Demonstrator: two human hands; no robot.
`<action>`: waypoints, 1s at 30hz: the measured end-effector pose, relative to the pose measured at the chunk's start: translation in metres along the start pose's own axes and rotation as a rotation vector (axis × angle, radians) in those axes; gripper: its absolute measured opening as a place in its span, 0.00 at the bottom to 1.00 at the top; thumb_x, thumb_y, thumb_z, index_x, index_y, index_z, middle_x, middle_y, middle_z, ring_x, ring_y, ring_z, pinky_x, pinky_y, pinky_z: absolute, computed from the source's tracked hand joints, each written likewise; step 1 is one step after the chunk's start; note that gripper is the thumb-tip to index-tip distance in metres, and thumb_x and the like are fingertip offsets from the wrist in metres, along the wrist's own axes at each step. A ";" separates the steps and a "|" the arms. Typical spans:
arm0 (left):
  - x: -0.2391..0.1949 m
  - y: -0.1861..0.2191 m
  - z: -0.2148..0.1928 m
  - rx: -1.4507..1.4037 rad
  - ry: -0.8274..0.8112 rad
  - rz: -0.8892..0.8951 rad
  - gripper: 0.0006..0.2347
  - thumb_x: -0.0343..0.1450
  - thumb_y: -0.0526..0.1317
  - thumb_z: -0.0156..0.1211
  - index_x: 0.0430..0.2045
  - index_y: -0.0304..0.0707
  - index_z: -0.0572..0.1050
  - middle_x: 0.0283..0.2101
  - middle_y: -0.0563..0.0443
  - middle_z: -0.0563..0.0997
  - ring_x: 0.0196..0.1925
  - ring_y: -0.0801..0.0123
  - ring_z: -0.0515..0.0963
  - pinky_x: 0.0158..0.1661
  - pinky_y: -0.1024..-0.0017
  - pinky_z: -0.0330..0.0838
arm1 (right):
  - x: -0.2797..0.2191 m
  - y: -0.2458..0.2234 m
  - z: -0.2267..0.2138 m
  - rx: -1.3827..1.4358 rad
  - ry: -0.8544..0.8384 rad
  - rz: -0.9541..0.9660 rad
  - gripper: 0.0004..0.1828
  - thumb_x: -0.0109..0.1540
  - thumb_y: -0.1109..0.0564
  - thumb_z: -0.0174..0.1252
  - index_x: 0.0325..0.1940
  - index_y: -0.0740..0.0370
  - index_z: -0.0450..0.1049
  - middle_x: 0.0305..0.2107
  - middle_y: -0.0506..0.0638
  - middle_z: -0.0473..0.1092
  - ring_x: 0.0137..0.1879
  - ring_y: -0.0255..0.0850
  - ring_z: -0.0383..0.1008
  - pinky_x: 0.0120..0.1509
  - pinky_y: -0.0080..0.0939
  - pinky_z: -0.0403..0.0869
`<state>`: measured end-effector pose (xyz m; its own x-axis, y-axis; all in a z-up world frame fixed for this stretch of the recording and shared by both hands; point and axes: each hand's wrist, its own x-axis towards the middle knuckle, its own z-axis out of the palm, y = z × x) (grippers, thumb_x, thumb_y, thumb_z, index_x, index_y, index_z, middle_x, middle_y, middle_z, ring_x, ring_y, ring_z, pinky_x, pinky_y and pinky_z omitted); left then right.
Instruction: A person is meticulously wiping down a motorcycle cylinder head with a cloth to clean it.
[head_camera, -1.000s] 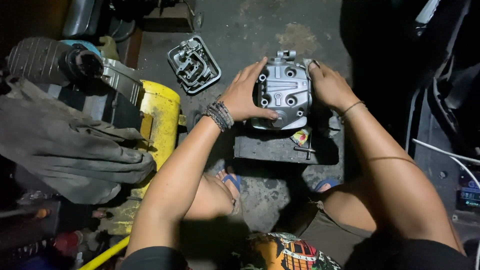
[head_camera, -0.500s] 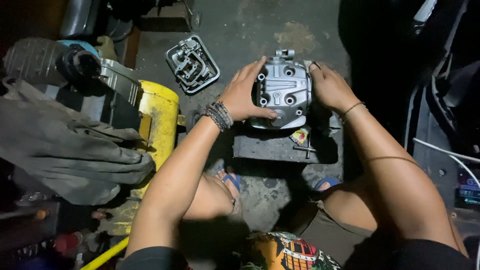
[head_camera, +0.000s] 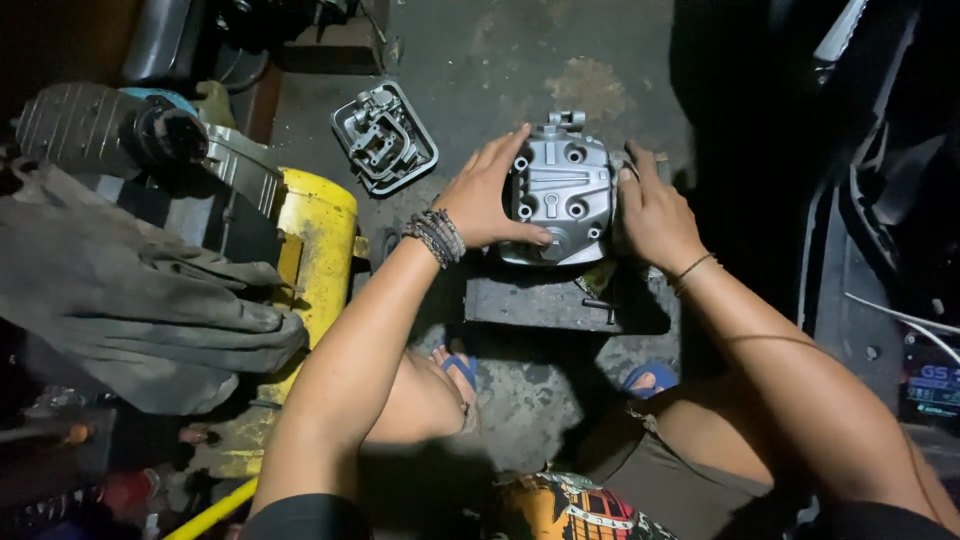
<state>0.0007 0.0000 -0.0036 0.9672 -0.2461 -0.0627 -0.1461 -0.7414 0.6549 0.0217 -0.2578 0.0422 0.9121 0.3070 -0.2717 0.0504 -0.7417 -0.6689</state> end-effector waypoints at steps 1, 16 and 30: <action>0.001 -0.001 -0.001 -0.001 0.003 0.000 0.60 0.53 0.67 0.79 0.75 0.51 0.42 0.73 0.34 0.56 0.76 0.42 0.55 0.73 0.44 0.43 | 0.014 0.006 0.001 -0.002 0.000 -0.003 0.33 0.73 0.44 0.30 0.80 0.59 0.50 0.66 0.79 0.59 0.73 0.74 0.56 0.75 0.71 0.57; -0.002 0.012 -0.009 -0.019 -0.030 -0.033 0.61 0.52 0.68 0.77 0.75 0.49 0.41 0.74 0.32 0.54 0.77 0.41 0.53 0.74 0.45 0.41 | 0.012 0.017 0.006 0.067 0.020 -0.061 0.36 0.74 0.43 0.29 0.82 0.66 0.41 0.68 0.85 0.52 0.76 0.75 0.50 0.79 0.68 0.51; 0.000 0.009 -0.007 -0.001 -0.053 -0.055 0.60 0.53 0.68 0.75 0.76 0.48 0.40 0.74 0.32 0.53 0.77 0.42 0.52 0.74 0.48 0.41 | 0.039 0.019 0.008 0.082 0.012 -0.020 0.40 0.74 0.36 0.28 0.78 0.70 0.53 0.73 0.73 0.51 0.80 0.62 0.48 0.84 0.58 0.44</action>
<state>0.0006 -0.0023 0.0073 0.9615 -0.2374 -0.1382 -0.0927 -0.7541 0.6502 0.0548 -0.2554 0.0135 0.9162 0.3133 -0.2497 0.0356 -0.6843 -0.7283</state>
